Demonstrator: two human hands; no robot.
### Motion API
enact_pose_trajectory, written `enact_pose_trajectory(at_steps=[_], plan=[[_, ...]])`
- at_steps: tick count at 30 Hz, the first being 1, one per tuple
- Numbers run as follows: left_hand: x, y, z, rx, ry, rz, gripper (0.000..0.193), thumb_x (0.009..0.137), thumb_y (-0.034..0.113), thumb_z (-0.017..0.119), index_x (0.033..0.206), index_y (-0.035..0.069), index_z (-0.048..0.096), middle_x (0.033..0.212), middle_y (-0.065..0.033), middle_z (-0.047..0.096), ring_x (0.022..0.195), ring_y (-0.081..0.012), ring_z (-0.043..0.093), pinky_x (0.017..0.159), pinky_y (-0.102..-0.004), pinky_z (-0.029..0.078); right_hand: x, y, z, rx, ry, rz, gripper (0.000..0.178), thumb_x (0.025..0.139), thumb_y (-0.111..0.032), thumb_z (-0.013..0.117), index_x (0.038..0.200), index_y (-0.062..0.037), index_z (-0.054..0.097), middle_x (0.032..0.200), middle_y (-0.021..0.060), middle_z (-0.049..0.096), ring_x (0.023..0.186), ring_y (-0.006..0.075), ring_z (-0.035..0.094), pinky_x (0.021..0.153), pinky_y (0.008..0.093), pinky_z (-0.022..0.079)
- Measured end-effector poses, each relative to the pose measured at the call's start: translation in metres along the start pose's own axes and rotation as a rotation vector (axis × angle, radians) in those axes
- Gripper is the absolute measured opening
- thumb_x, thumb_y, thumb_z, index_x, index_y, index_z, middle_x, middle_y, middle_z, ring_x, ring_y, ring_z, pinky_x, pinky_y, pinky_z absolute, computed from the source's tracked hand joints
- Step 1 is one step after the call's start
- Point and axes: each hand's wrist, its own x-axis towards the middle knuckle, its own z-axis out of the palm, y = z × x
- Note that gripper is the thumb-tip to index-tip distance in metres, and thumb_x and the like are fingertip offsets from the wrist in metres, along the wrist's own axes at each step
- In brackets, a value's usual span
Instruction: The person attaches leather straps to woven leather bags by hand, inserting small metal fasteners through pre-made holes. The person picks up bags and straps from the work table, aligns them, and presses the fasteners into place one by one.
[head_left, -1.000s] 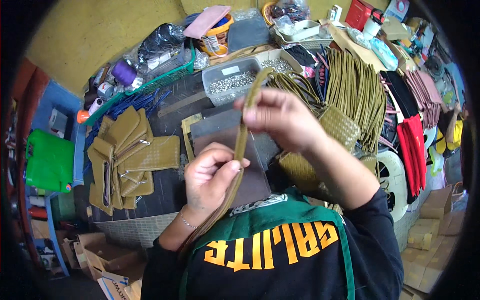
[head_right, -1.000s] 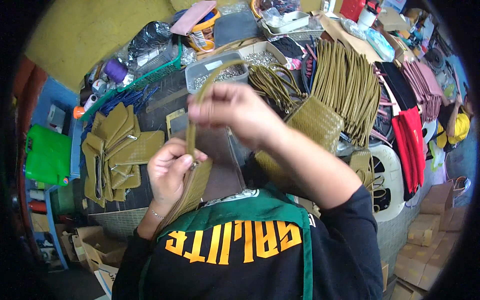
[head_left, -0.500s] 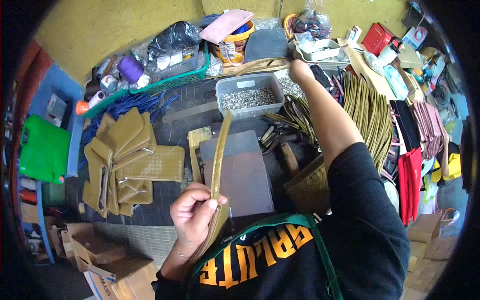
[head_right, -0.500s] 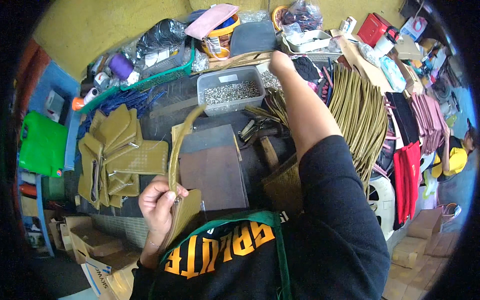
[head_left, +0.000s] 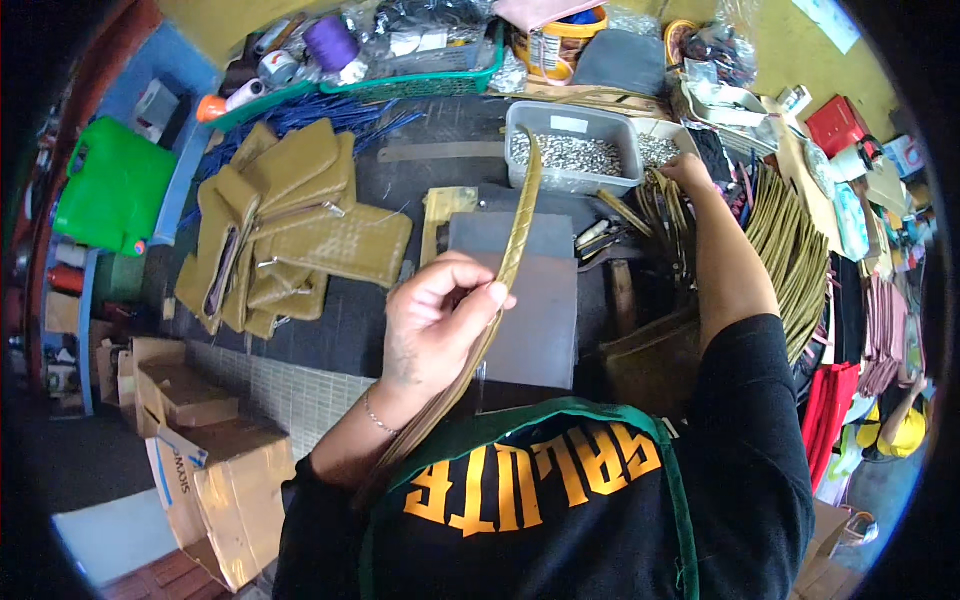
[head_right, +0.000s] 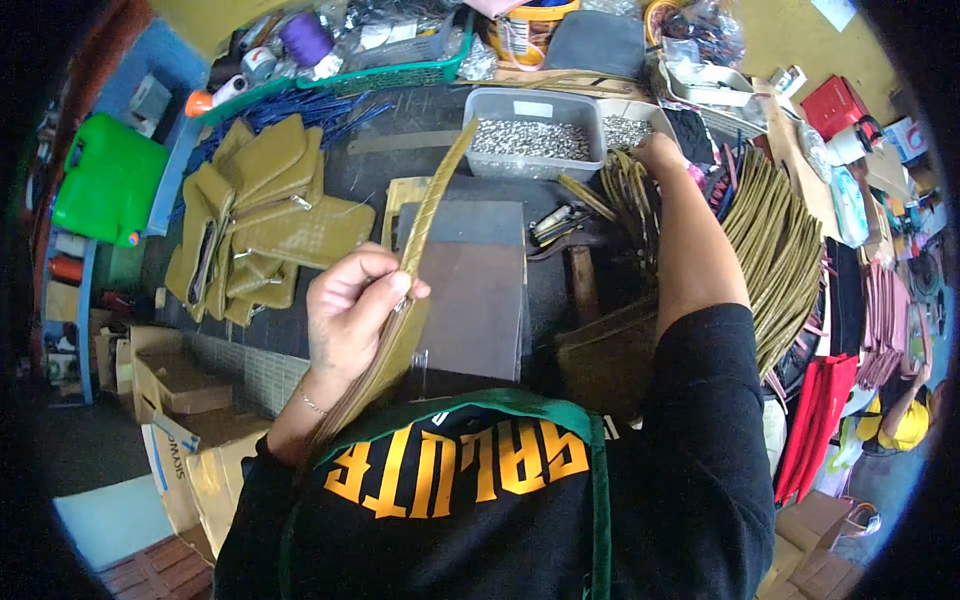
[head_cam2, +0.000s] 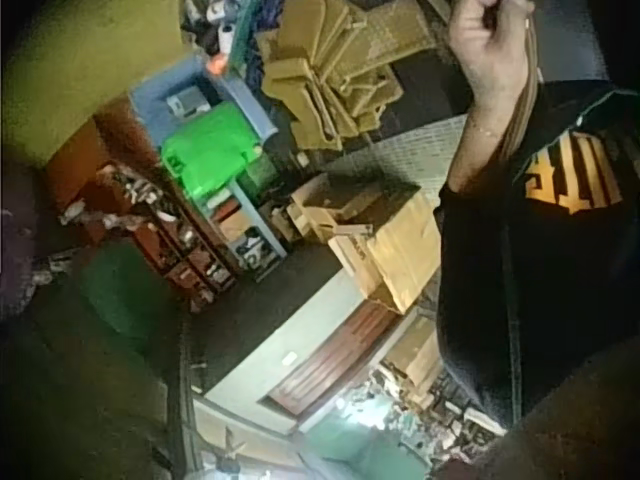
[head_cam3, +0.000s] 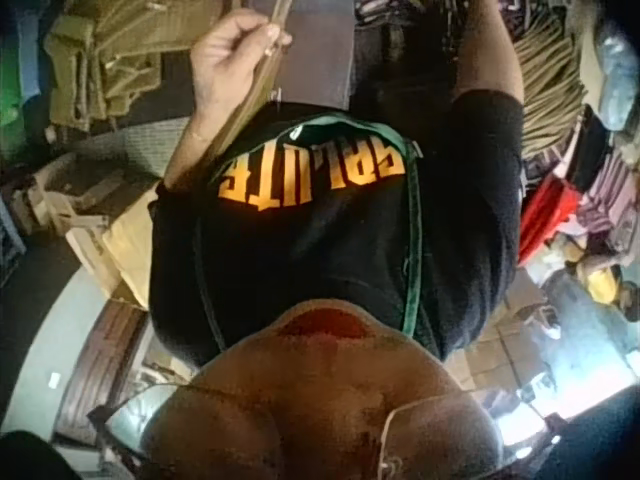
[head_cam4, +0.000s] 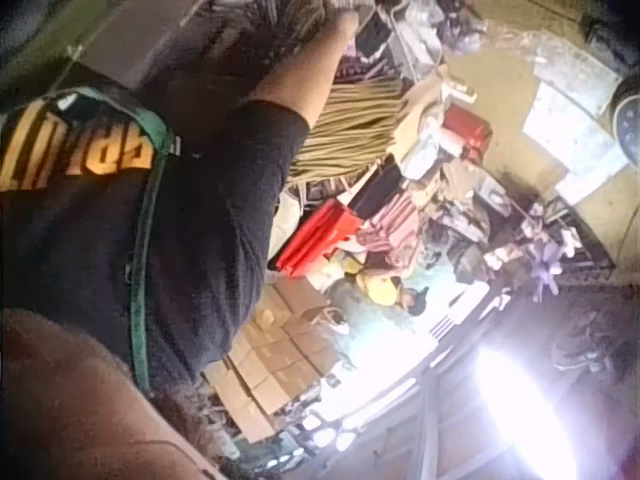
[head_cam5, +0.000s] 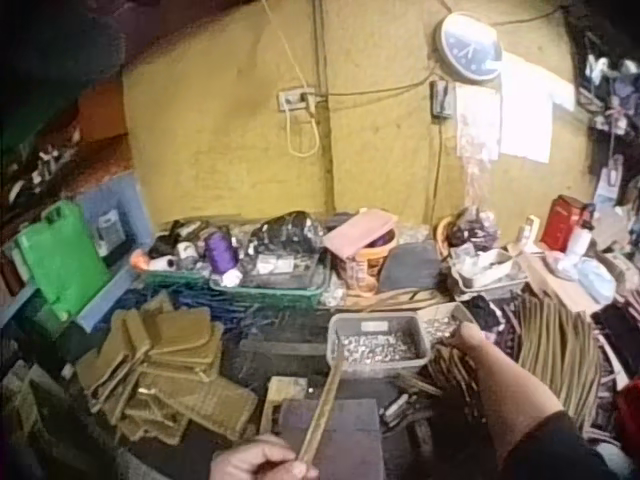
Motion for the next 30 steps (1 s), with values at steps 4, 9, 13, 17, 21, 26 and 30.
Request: enact_pose_trajectory(at_steps=[4, 9, 13, 17, 21, 26, 30], plan=[[-0.006, -0.001, 0.005, 0.14, -0.033, 0.083, 0.003, 0.075, 0.0, 0.057, 0.073, -0.001, 0.055, 0.07, -0.0026, 0.052, 0.062, -0.0061, 0.048, 0.054, -0.0177, 0.038, -0.006, 0.019, 0.003, 0.122, 0.239, 0.166, 0.029, 0.067, -0.03, 0.05, 0.078, -0.0073, 0.064, 0.081, 0.0183, 0.059, 0.078, 0.0324, 0.057, 0.073, 0.0371, 0.044], [-0.009, -0.002, 0.004, 0.17, -0.054, 0.074, 0.005, 0.075, 0.002, 0.058, 0.073, -0.002, 0.056, 0.07, -0.0021, 0.052, 0.061, -0.0057, 0.047, 0.053, -0.0188, 0.038, -0.02, 0.004, -0.026, 0.766, 0.341, 0.217, 0.016, 0.071, -0.008, 0.057, 0.082, 0.0016, 0.061, 0.065, 0.0047, 0.058, 0.054, 0.0092, 0.052, 0.05, 0.0213, 0.042], [-0.011, -0.004, 0.003, 0.222, -0.076, 0.163, 0.005, 0.075, 0.003, 0.058, 0.074, -0.002, 0.056, 0.07, -0.0023, 0.052, 0.061, -0.0061, 0.048, 0.054, -0.0189, 0.039, -0.032, -0.009, -0.038, 0.993, 0.214, 0.202, 0.019, 0.072, -0.01, 0.061, 0.087, 0.0013, 0.061, 0.067, 0.0037, 0.058, 0.053, 0.0094, 0.051, 0.049, 0.0204, 0.042], [-0.013, -0.004, 0.004, 0.252, -0.09, 0.161, 0.006, 0.075, 0.003, 0.058, 0.075, -0.002, 0.055, 0.07, -0.003, 0.052, 0.062, -0.0066, 0.049, 0.054, -0.0193, 0.04, -0.049, -0.02, -0.041, 0.781, 0.404, 0.192, 0.019, 0.069, -0.016, 0.062, 0.081, -0.0017, 0.064, 0.057, 0.003, 0.057, 0.049, 0.0093, 0.049, 0.049, 0.0234, 0.039], [-0.013, -0.003, 0.001, 0.318, -0.173, 0.147, 0.004, 0.079, 0.0, 0.053, 0.08, -0.003, 0.054, 0.077, -0.0048, 0.05, 0.072, -0.0101, 0.054, 0.064, -0.0191, 0.043, -0.028, 0.0, -0.037, 1.055, 0.419, 0.138, 0.017, 0.069, -0.014, 0.06, 0.08, -0.0021, 0.064, 0.061, 0.0057, 0.059, 0.053, 0.0109, 0.053, 0.051, 0.0239, 0.04], [-0.011, -0.001, 0.0, 0.334, -0.171, 0.154, 0.003, 0.078, -0.002, 0.051, 0.079, -0.005, 0.053, 0.077, -0.0064, 0.049, 0.071, -0.0139, 0.054, 0.066, -0.0222, 0.043, -0.027, 0.003, -0.023, 0.383, 0.429, 0.3, 0.021, 0.063, -0.024, 0.066, 0.079, -0.0097, 0.065, 0.065, 0.0067, 0.061, 0.057, 0.0135, 0.056, 0.059, 0.0262, 0.046], [-0.017, 0.001, -0.001, 0.225, -0.092, 0.118, 0.005, 0.077, 0.0, 0.054, 0.074, -0.004, 0.054, 0.074, -0.0061, 0.051, 0.065, -0.0095, 0.05, 0.059, -0.0201, 0.041, -0.028, 0.005, -0.025, 0.387, 0.293, 0.273, 0.019, 0.059, -0.024, 0.066, 0.074, -0.014, 0.067, 0.069, 0.0089, 0.062, 0.061, 0.0195, 0.059, 0.063, 0.0285, 0.047]])
